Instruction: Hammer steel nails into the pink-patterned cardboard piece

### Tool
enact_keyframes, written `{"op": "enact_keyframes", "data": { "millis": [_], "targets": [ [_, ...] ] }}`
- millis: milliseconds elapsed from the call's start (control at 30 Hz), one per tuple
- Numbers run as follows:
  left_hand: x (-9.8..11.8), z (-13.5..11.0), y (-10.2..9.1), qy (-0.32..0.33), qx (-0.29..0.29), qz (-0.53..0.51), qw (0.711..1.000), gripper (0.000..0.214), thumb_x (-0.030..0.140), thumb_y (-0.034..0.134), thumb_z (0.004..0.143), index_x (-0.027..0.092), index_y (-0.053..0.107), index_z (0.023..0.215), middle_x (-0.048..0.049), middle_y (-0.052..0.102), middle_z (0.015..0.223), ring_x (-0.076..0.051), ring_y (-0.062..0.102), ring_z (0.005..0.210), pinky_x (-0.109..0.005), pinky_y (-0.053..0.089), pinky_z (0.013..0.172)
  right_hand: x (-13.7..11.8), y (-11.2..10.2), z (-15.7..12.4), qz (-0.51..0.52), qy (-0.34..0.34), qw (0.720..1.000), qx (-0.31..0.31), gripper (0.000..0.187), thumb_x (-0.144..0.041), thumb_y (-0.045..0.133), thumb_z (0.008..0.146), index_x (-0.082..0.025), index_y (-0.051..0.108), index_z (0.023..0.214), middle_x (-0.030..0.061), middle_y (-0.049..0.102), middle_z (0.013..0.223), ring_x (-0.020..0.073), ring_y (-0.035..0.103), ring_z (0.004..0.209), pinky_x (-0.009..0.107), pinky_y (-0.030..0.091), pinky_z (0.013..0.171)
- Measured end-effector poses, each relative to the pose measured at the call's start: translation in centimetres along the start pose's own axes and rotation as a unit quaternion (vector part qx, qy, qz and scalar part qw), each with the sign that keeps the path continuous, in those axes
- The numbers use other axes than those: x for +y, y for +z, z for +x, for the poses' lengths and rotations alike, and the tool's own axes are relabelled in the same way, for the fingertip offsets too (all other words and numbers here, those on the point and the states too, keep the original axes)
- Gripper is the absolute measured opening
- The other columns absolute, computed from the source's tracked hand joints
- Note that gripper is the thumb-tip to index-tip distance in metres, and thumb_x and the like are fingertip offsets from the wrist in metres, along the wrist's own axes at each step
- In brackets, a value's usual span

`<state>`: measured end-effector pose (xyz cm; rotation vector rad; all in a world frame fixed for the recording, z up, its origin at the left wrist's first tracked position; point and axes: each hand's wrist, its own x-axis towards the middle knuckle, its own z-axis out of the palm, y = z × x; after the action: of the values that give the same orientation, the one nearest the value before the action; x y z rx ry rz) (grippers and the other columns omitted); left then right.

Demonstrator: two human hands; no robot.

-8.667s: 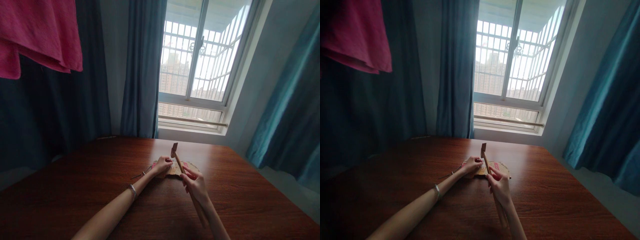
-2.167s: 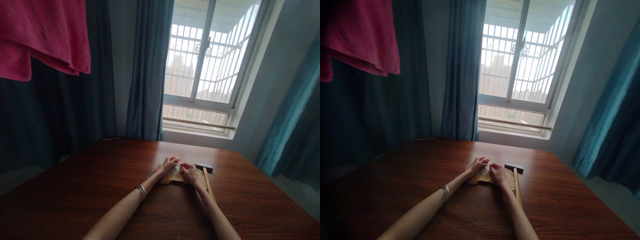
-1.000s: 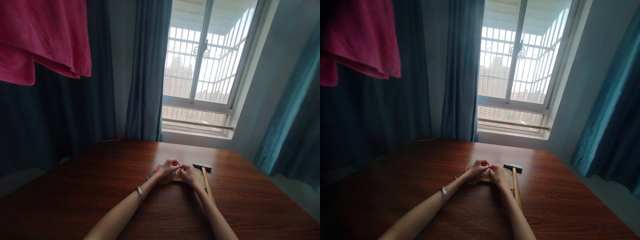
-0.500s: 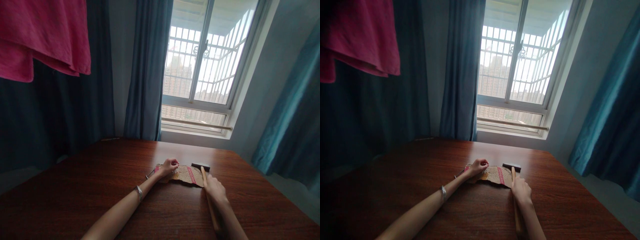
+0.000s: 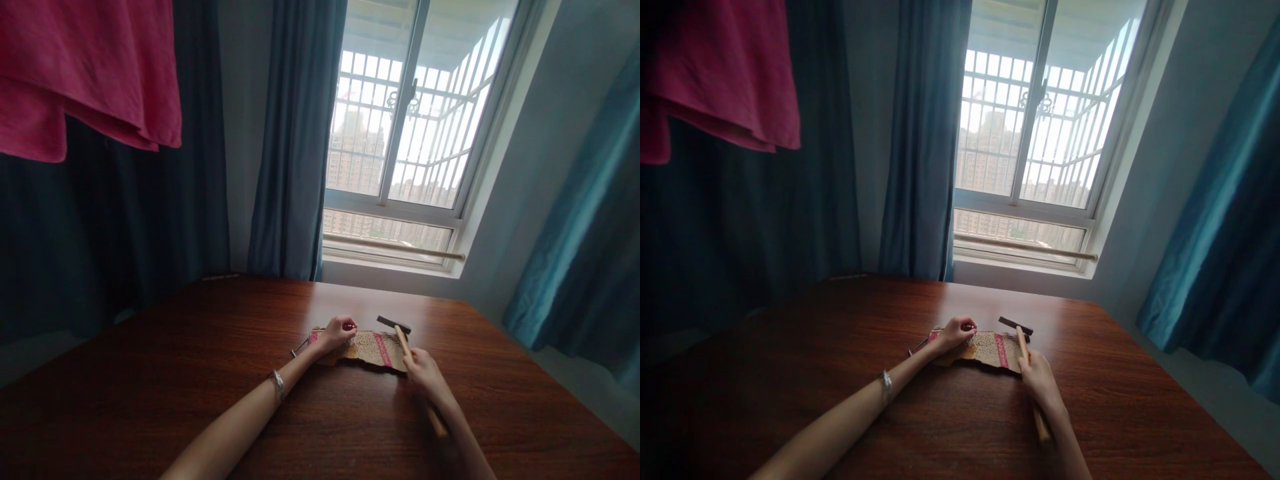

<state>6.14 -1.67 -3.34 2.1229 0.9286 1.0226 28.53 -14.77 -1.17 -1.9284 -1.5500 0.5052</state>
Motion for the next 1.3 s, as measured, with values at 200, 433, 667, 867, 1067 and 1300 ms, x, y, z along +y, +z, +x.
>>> {"op": "enact_keyframes", "data": {
  "millis": [200,433,667,867,1067,1300],
  "targets": [
    [-0.5,0.2,0.2,0.010,0.002,0.015,1.000,0.017,0.022,0.054,0.072,0.011,0.066,0.078,-0.0044,0.066,0.075,-0.013,0.059,0.070,-0.021,0.043,0.065,-2.6,-1.0,-0.7,0.426,0.020,0.899,-0.098,0.024,-0.037,0.059,0.064,-0.016,0.052,0.075,-0.0049,0.044,0.054,0.0055,0.036,0.036,0.017,0.024,0.030],
    [-0.6,0.3,0.5,-0.004,0.007,0.023,1.000,0.017,0.022,0.054,0.072,0.011,0.066,0.079,-0.0038,0.066,0.074,-0.013,0.058,0.068,-0.021,0.043,0.065,-4.8,-1.3,-2.4,0.467,0.010,0.862,-0.197,0.021,-0.033,0.063,0.063,-0.015,0.053,0.068,-0.0060,0.041,0.047,0.0040,0.033,0.033,0.016,0.023,0.027],
    [-0.3,0.1,0.2,-0.011,-0.002,0.006,1.000,0.019,0.024,0.054,0.072,0.011,0.066,0.079,-0.0035,0.065,0.073,-0.013,0.058,0.069,-0.021,0.043,0.064,-5.0,-0.6,-2.6,0.477,0.018,0.856,-0.199,0.019,-0.030,0.063,0.064,-0.015,0.054,0.069,-0.0055,0.042,0.051,0.0044,0.037,0.036,0.016,0.025,0.027],
    [-0.2,0.1,0.1,-0.019,-0.012,0.011,1.000,0.017,0.025,0.055,0.072,0.012,0.065,0.076,-0.0020,0.064,0.072,-0.013,0.057,0.067,-0.020,0.042,0.062,-5.2,-0.4,-2.8,0.464,0.013,0.862,-0.203,0.020,-0.032,0.061,0.064,-0.015,0.054,0.069,-0.0046,0.044,0.051,0.0050,0.037,0.035,0.016,0.025,0.028],
    [0.0,0.1,0.3,-0.022,-0.009,0.018,1.000,0.017,0.025,0.054,0.072,0.012,0.065,0.075,-0.0020,0.064,0.071,-0.013,0.056,0.067,-0.020,0.040,0.061,-5.4,-0.2,-2.9,0.443,0.006,0.873,-0.203,0.021,-0.035,0.060,0.063,-0.016,0.052,0.066,-0.0061,0.041,0.044,0.0055,0.035,0.033,0.016,0.024,0.027],
    [0.4,0.1,0.1,-0.025,-0.012,0.020,0.999,0.017,0.025,0.054,0.071,0.013,0.066,0.074,-0.0026,0.065,0.072,-0.014,0.058,0.069,-0.020,0.041,0.064,-5.3,-0.5,-2.9,0.444,0.006,0.872,-0.205,0.018,-0.032,0.060,0.064,-0.016,0.052,0.065,-0.0050,0.043,0.046,0.0054,0.035,0.033,0.016,0.025,0.027]
  ]
}}
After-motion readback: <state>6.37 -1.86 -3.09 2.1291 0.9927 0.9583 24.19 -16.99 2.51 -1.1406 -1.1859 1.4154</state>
